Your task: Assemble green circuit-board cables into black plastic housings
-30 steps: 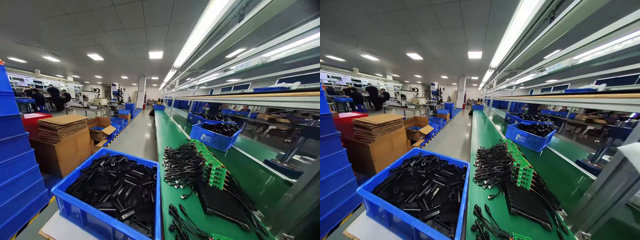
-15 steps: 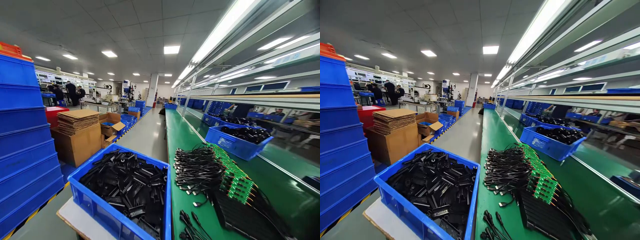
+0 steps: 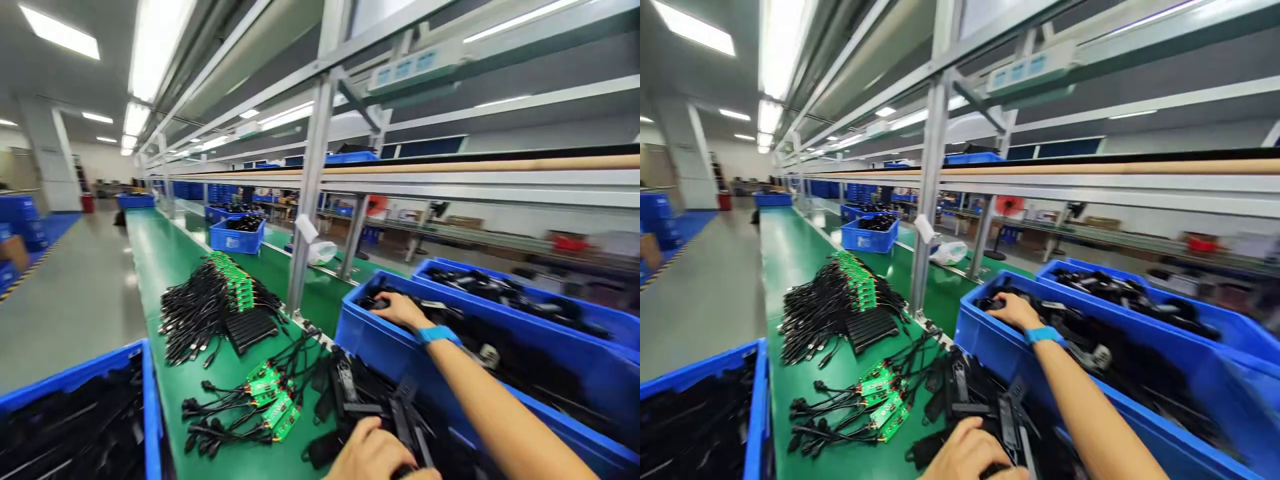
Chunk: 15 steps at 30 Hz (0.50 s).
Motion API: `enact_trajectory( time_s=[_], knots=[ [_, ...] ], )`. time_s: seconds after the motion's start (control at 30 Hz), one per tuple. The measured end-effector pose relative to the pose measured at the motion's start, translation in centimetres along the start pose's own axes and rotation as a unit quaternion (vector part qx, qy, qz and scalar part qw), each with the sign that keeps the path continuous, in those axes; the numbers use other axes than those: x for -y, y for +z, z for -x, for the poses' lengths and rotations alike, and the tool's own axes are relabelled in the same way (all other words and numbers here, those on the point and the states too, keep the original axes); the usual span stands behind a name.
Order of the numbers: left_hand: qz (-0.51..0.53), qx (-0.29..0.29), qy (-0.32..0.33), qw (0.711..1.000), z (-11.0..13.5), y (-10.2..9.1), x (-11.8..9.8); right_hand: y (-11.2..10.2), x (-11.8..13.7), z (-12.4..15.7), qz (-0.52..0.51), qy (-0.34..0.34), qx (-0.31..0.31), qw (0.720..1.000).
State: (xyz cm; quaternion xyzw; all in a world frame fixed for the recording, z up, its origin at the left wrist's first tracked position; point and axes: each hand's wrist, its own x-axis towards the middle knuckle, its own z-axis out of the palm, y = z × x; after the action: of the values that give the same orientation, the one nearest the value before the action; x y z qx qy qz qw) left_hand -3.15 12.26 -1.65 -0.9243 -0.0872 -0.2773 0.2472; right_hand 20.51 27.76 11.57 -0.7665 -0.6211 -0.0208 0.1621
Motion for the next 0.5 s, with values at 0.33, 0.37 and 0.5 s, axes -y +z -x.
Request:
enact_trajectory(
  time_s=[0.33, 0.37, 0.5],
  knots=[
    [0.303, -0.046, -0.098, 0.947, 1.2, -2.5, 1.0, -4.8, -2.8, 4.2, 0.033, 0.054, -0.087, 0.994],
    [0.308, -0.037, -0.101, 0.945, 1.1, -2.7, 1.1, -5.8, -3.1, 4.8, 0.034, 0.055, -0.104, 0.993],
    [0.329, 0.021, -0.106, 0.938, 1.1, -3.0, 1.2, -9.3, -3.7, 7.6, 0.022, 0.050, -0.179, 0.982]
  ],
)
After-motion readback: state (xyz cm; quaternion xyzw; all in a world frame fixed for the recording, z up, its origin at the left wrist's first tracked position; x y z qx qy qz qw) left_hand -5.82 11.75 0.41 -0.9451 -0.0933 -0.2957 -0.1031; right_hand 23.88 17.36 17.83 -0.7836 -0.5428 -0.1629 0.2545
